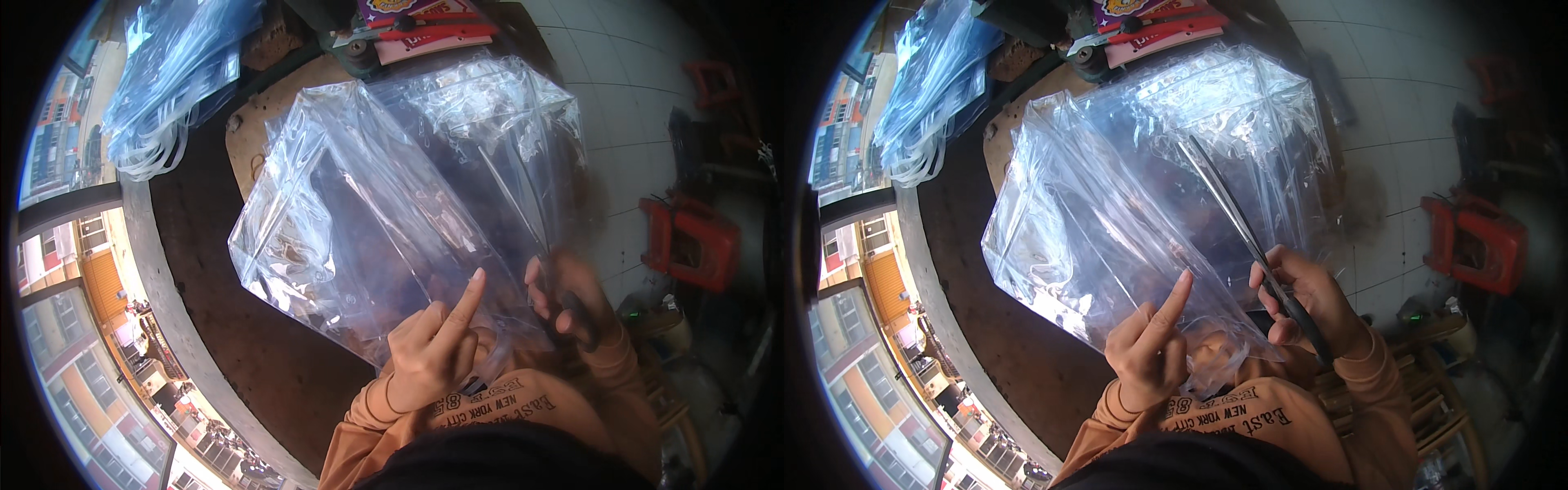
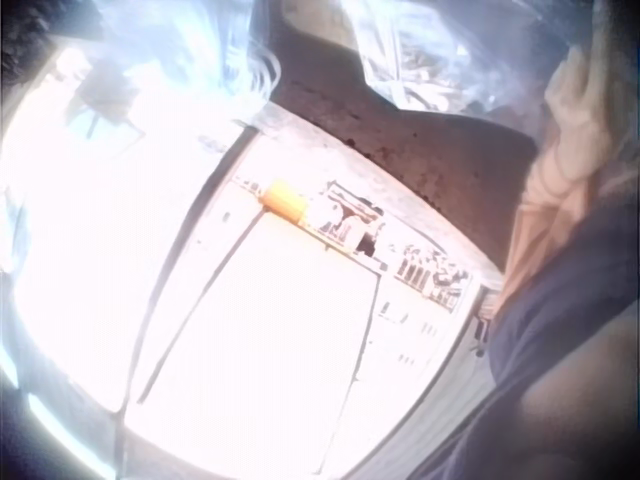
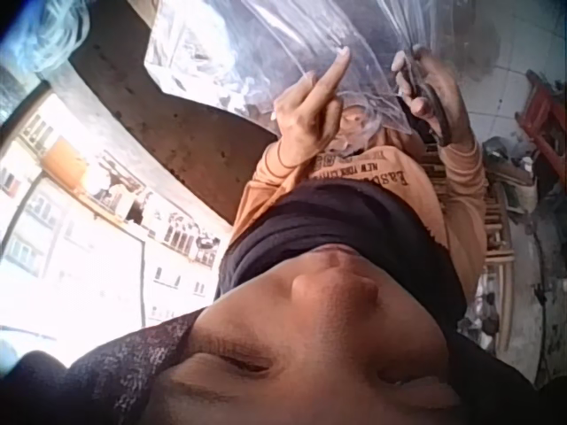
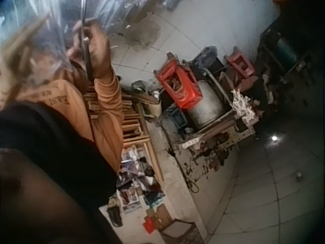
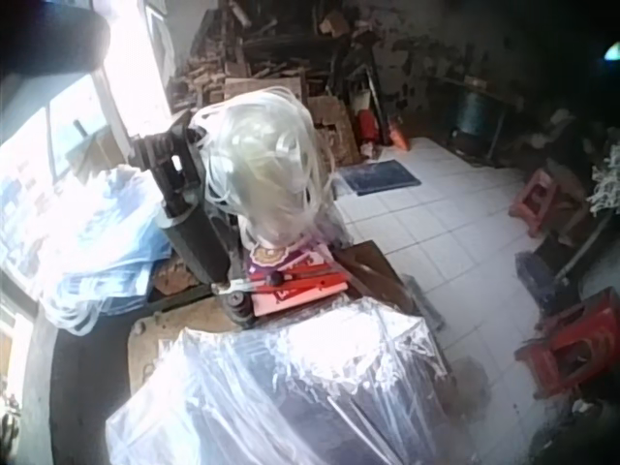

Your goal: The person trims plastic handles with scissors and organizes them with clear plastic bags on a workbench.

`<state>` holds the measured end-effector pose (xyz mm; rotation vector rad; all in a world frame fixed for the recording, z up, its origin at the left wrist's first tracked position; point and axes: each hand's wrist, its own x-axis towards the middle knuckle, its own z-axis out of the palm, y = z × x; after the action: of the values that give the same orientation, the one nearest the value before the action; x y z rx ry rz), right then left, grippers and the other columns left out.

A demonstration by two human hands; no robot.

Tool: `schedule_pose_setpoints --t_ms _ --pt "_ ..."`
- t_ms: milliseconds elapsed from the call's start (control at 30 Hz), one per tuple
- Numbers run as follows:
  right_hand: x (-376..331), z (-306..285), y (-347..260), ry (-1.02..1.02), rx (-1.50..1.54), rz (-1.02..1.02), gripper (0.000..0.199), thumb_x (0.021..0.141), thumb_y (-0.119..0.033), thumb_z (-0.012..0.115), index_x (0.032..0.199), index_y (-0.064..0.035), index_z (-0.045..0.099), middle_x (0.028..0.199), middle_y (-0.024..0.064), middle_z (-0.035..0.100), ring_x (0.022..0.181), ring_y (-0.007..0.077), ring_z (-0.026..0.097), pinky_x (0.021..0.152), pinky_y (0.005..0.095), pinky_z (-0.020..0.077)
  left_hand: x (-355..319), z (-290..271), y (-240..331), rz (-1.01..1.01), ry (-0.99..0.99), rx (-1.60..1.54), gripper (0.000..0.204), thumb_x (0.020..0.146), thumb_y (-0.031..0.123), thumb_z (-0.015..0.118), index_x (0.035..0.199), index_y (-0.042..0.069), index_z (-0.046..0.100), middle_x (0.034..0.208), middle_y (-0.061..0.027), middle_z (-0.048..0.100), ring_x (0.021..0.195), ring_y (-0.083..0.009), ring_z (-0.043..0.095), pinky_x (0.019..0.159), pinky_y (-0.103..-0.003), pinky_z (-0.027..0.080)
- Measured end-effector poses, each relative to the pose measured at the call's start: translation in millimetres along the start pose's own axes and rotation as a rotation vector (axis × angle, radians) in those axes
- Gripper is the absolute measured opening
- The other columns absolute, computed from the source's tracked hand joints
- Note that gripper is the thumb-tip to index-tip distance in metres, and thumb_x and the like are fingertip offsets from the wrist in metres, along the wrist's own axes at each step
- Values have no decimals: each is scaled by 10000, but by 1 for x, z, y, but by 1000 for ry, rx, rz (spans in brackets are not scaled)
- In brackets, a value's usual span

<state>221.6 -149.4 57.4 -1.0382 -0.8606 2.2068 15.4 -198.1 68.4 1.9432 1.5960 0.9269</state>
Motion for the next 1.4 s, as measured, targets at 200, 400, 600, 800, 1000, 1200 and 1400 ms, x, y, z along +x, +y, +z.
schedule_pose_setpoints --t_ms 200,400,600,800,1000,1200,1400 --pt "-1 2 7 -20 -220 1 587 650 -354 814 1010 -23 489 746 -18 428 687 36 397 588 172 325 -3 0 -1 -3 -12 -5 618 577 -27 580 1191 37 583 567 -24 284 420 -129 337 408 -288 318" --pt "4 4 12 -76 -291 -40 578 666 -361 802 1010 -19 488 714 -17 432 641 37 395 558 180 323 -5 0 -4 -4 11 10 625 578 -25 579 1201 34 574 566 -23 291 415 -131 324 405 -289 306" --pt "-2 7 14 -115 -188 51 586 669 -372 798 1012 -24 473 699 -9 452 660 49 430 575 193 354 -6 0 -4 -34 35 25 640 571 -43 557 1201 68 583 555 -22 278 413 -135 298 405 -291 286" --pt "-5 5 15 -206 -337 -24 575 663 -360 805 989 -31 466 677 -16 468 634 54 445 560 215 371 1 -1 -1 -25 -9 50 657 558 -56 538 1191 109 599 548 -22 243 415 -138 287 409 -290 281" --pt "-1 7 12 -181 -464 -105 583 661 -358 806 983 -15 461 660 3 446 610 68 414 540 236 364 4 1 -3 14 -25 104 660 588 18 620 1235 140 568 566 -8 250 410 -117 288 393 -276 293" --pt "5 8 14 -160 -509 -180 608 642 -367 816 974 -5 458 649 17 404 595 80 380 522 248 352 6 1 0 38 -58 141 653 599 43 637 1240 137 562 565 -2 246 402 -110 289 386 -266 295" --pt "10 10 6 -132 -560 -201 643 615 -400 825 961 3 461 640 16 381 590 77 375 505 252 340 8 2 -1 64 -56 151 635 608 56 635 1236 114 562 565 1 240 397 -101 281 382 -258 288"
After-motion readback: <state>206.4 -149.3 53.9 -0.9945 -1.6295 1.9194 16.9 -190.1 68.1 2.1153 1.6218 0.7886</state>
